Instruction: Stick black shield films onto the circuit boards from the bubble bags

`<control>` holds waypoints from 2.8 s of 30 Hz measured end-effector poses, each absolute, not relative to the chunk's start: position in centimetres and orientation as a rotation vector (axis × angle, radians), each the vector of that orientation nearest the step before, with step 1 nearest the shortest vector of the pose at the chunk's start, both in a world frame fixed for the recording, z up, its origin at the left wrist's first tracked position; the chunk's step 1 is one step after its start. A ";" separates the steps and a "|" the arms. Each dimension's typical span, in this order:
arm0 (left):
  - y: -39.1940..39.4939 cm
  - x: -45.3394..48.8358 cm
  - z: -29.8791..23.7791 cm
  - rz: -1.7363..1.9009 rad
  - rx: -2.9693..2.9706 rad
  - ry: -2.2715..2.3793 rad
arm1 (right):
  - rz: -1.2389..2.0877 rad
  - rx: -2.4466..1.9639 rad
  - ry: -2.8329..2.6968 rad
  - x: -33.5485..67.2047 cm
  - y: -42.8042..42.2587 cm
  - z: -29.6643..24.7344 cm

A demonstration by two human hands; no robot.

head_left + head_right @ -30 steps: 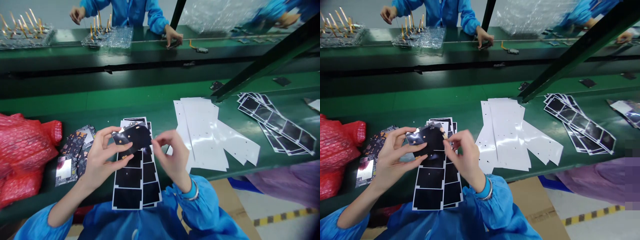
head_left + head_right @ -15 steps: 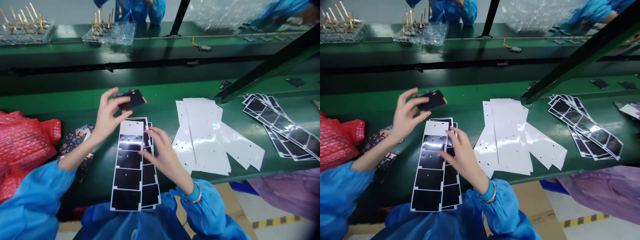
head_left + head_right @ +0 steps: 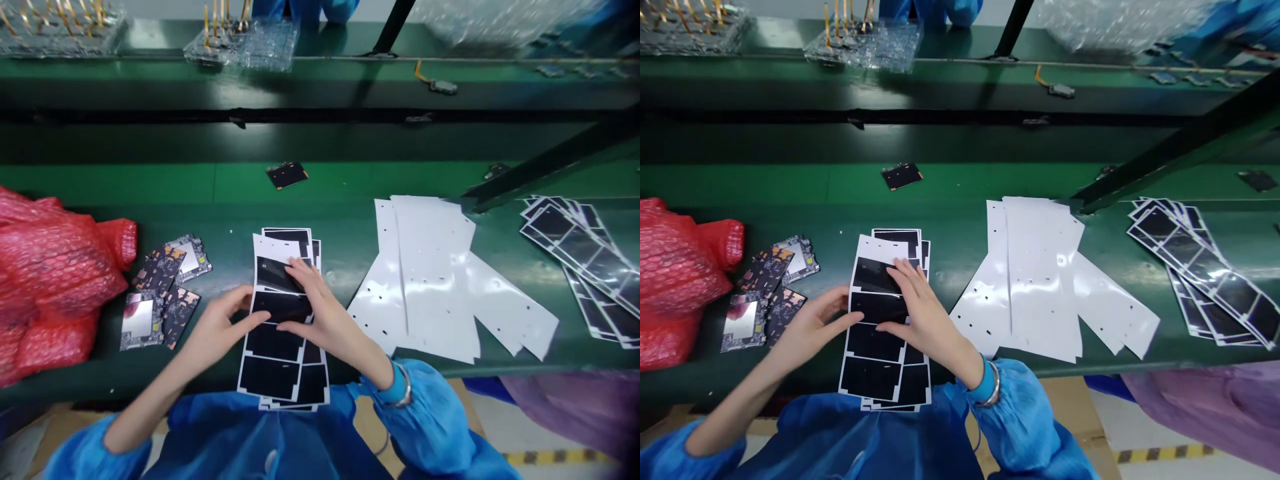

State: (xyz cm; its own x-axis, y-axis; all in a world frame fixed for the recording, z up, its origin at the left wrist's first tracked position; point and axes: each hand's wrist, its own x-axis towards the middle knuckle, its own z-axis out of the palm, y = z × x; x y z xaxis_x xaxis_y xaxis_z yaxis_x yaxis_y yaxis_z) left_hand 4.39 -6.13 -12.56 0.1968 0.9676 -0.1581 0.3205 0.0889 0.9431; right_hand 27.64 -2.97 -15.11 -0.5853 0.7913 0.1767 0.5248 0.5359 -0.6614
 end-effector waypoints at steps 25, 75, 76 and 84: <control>-9.1 8.2 -16.3 1.199 1.629 1.748 | 0.633 -1.132 -1.688 28.1 -2.8 -10.0; -6.7 0.2 -10.0 1.049 2.264 1.587 | 1.070 -1.041 -1.339 27.9 -4.1 -9.4; -7.2 1.1 -9.4 1.113 2.260 1.511 | 1.085 -0.983 -1.372 27.2 -4.1 -9.0; -8.3 3.3 -7.8 1.292 1.989 1.295 | 0.970 -0.893 -1.547 25.8 -4.9 -7.2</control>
